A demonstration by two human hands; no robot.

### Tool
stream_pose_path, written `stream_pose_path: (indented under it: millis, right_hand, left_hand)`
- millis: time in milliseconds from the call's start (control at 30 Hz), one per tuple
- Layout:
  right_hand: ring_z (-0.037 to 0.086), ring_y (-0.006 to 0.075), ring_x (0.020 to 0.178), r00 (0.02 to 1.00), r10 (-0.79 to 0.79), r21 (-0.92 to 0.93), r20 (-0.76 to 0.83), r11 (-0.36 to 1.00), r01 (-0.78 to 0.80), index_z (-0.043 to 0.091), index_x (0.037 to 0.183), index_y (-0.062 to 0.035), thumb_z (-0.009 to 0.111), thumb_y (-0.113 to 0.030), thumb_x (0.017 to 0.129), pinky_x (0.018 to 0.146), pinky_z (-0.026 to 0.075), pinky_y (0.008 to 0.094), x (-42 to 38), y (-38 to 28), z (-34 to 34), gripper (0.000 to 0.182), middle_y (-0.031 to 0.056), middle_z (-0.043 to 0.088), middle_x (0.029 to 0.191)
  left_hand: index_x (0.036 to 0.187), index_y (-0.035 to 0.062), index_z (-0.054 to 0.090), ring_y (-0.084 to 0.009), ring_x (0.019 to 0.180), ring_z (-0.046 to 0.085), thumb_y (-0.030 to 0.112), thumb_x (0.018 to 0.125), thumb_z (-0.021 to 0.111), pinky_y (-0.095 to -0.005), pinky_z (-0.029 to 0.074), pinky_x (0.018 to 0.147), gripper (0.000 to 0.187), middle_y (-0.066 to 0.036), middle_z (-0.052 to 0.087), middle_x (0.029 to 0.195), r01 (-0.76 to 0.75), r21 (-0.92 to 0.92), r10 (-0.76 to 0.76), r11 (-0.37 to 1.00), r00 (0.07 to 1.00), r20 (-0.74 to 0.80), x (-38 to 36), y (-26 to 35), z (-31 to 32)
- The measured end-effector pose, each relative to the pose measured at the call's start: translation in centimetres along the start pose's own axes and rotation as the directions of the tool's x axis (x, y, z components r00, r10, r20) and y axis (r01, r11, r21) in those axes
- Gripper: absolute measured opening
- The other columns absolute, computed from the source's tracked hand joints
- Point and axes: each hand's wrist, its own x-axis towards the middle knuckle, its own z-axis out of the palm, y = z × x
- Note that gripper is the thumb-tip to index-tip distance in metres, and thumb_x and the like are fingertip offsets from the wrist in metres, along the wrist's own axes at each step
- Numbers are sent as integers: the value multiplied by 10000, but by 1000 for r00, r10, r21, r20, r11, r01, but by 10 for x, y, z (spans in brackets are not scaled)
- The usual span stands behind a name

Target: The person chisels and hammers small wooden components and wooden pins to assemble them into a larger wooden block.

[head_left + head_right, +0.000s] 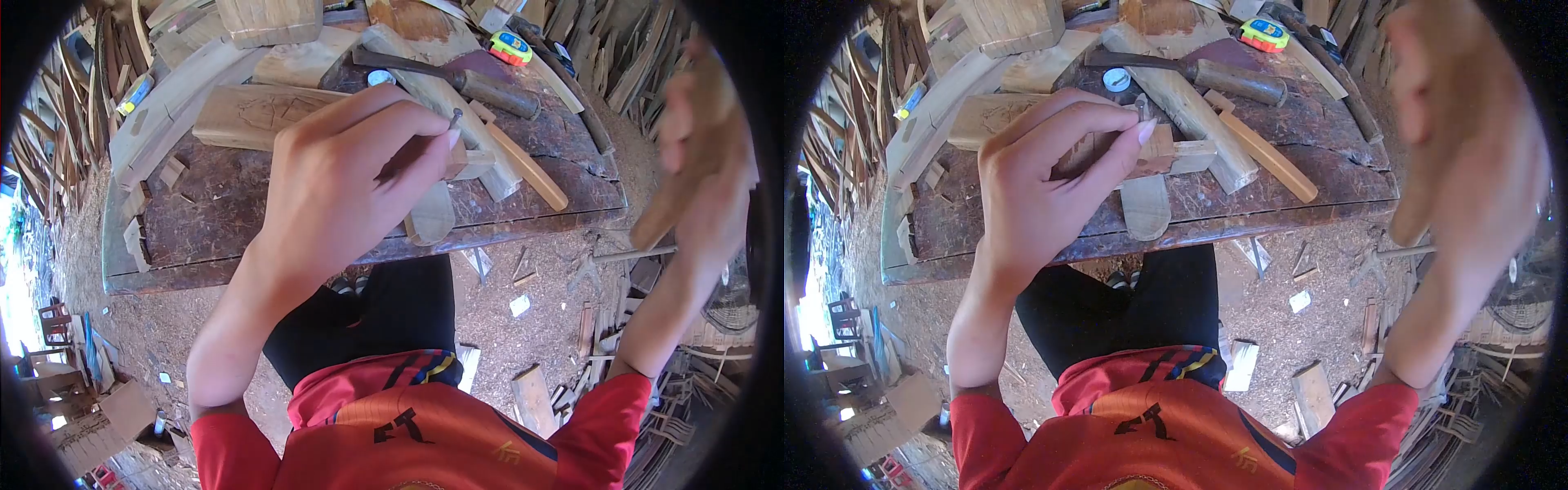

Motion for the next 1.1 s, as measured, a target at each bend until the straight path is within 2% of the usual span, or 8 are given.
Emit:
stream_pose_path:
  millis: [100,367,500,600,733,833,933,1100]
  right_hand:
    - [564,96,675,908,-13,229,419,969,-91,568,1347,-64,394,-451,1114,570,417,240,12,-83,4,484,40,619,874]
    - [604,127,706,976,217,382,21,901,-208,599,1295,-29,405,-451,1111,636,485,269,12,-22,-9,500,68,641,878]
    - [671,186,757,959,27,467,282,869,-162,592,1275,-7,424,-431,1108,703,570,307,13,-16,-9,486,103,645,893]
    - [597,113,686,933,-120,230,339,972,42,597,1293,-27,406,-440,1111,606,454,258,4,-82,7,490,70,659,892]
    - [597,98,686,982,97,225,162,965,-133,586,1339,-41,403,-482,1109,581,429,229,6,-81,5,530,49,668,897]
    - [641,107,750,985,171,374,35,911,-171,507,1450,-47,411,-505,1105,612,479,206,10,-28,-7,582,56,689,931]
    - [640,155,788,961,-183,558,205,829,39,611,1350,-37,461,-363,1098,701,484,272,19,-23,-18,439,79,683,992]
    - [634,142,701,920,-109,152,377,987,54,603,1332,-59,380,-394,1116,618,488,286,7,-90,6,457,88,684,915]
  left_hand:
    - [917,-12,755,-165,774,715,9,846,805,-262,549,708,90,-88,741,871,36,24,-36,999,999,29,0,4,-4]
    - [901,-14,749,-162,760,710,14,848,806,-260,542,699,83,-89,734,856,-3,10,3,1000,1000,-7,-1,0,0]
    - [899,-15,748,-163,754,707,21,849,806,-261,541,698,84,-89,733,851,11,-2,-11,1000,1000,1,1,0,-1]
    - [861,31,729,-202,676,693,68,847,789,-303,535,615,72,-57,696,807,2,-8,-2,1000,1000,-30,2,-2,3]
    - [887,-16,744,-169,747,706,25,849,805,-271,542,704,83,-89,733,841,69,-37,-68,997,997,33,2,2,-1]
    - [835,52,717,-206,627,689,96,840,786,-314,531,568,82,-38,676,774,-59,10,59,998,997,-49,2,-8,4]
    - [876,-18,740,-172,754,713,23,849,803,-272,542,702,81,-91,736,839,50,-24,-50,998,999,16,1,1,0]
    - [826,52,711,-193,624,690,86,838,785,-309,529,566,82,-33,671,768,-29,-26,28,999,998,-62,2,-6,7]
